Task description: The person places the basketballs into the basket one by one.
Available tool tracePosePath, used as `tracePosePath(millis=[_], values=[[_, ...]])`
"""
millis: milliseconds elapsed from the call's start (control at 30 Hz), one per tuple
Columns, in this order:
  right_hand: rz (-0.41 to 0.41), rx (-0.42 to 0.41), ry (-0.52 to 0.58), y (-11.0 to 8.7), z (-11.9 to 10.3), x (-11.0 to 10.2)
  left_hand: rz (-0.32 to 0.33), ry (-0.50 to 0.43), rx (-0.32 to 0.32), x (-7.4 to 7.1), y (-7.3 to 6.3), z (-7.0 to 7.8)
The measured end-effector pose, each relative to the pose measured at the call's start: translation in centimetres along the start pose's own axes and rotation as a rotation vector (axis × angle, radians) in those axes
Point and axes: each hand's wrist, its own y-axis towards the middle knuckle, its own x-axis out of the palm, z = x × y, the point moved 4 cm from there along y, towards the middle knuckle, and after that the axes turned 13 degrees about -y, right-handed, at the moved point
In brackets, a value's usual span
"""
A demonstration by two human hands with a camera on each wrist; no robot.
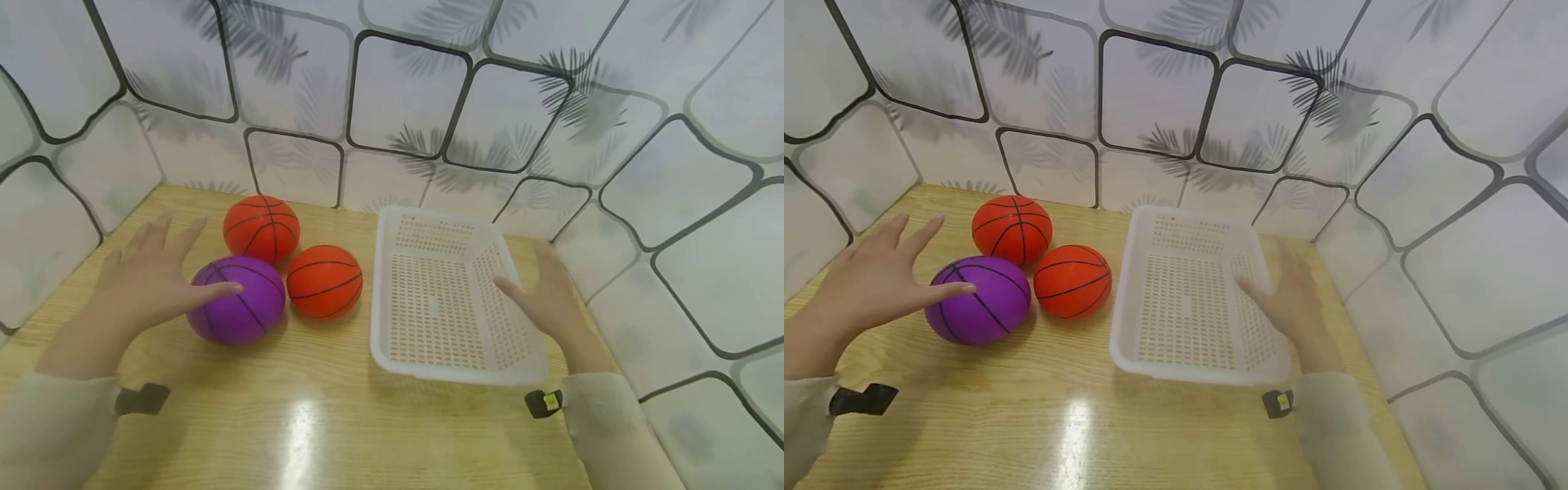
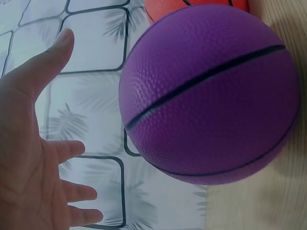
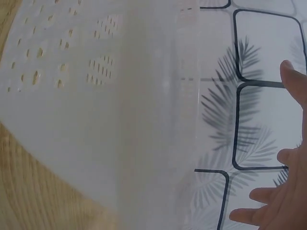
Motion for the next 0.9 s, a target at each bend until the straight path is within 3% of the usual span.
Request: tracePosePath(millis=[167,500,900], values=[[-0.049,0.054,0.073,-0.2,1.5,0.7,-0.020,0.001,0.002,0.2,-0.1,-1.2],[-0.274,0.232,0.283,-1.2,4.0,2.7,-0.079,-0.018,0.029,1.8,0.2,-3.0],[-0.333,0.270,0.530,-1.2,5.6,4.3,-0.073,-0.298,0.103,2.9,-0.1,-3.6]])
